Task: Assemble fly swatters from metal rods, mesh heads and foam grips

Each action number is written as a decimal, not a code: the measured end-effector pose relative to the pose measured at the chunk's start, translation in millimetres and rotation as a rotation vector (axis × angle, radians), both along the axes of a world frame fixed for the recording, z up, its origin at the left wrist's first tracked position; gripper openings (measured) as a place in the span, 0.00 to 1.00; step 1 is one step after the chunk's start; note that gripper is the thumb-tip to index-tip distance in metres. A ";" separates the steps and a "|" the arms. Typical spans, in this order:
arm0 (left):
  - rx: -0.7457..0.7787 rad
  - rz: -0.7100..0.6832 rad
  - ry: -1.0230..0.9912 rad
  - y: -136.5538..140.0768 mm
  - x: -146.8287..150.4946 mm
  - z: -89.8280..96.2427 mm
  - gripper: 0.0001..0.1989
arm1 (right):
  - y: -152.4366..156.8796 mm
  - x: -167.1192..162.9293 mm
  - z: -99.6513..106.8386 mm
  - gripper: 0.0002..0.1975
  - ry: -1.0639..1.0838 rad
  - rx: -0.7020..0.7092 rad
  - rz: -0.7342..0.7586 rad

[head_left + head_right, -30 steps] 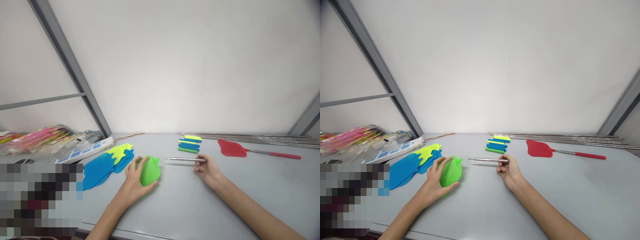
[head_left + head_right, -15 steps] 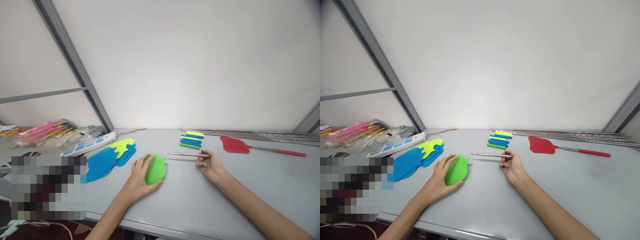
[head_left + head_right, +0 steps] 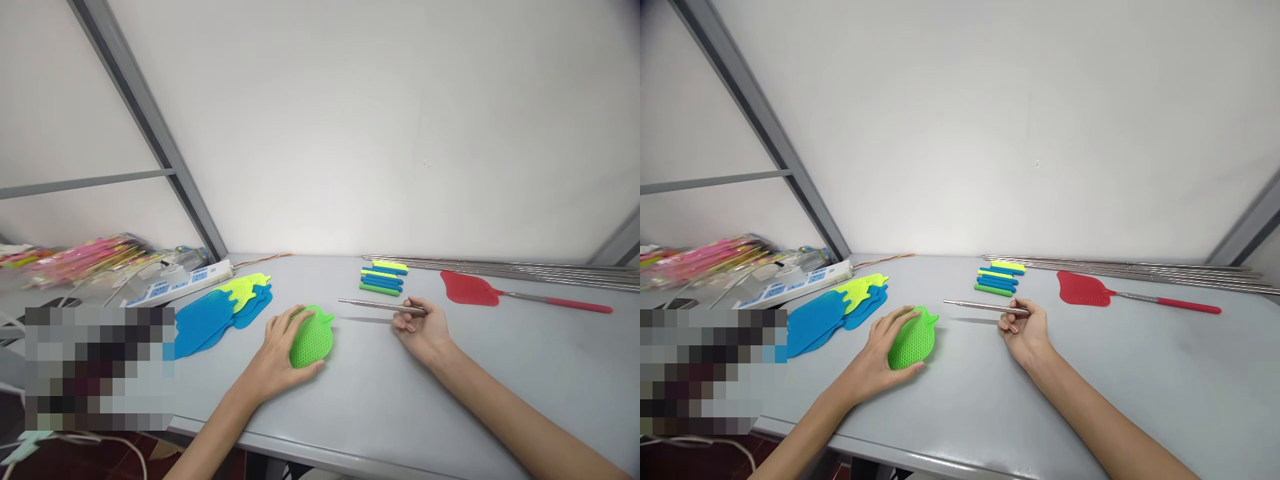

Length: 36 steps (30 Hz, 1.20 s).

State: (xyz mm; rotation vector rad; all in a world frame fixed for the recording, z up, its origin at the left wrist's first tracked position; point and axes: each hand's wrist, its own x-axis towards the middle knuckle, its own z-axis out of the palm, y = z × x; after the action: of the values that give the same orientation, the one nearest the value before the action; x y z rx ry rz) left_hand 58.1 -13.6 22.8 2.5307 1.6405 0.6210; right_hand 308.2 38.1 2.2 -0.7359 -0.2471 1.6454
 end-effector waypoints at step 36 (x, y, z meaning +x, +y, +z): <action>-0.059 -0.077 -0.046 -4.5 0.0 3.8 0.33 | -10.0 -8.7 3.9 0.10 -0.010 0.070 -0.062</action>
State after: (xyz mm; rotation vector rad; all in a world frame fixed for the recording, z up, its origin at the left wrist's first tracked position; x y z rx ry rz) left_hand 58.2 -18.1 26.5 2.5051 1.5156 0.6090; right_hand 299.4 28.1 6.1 -0.6919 -0.2848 1.5670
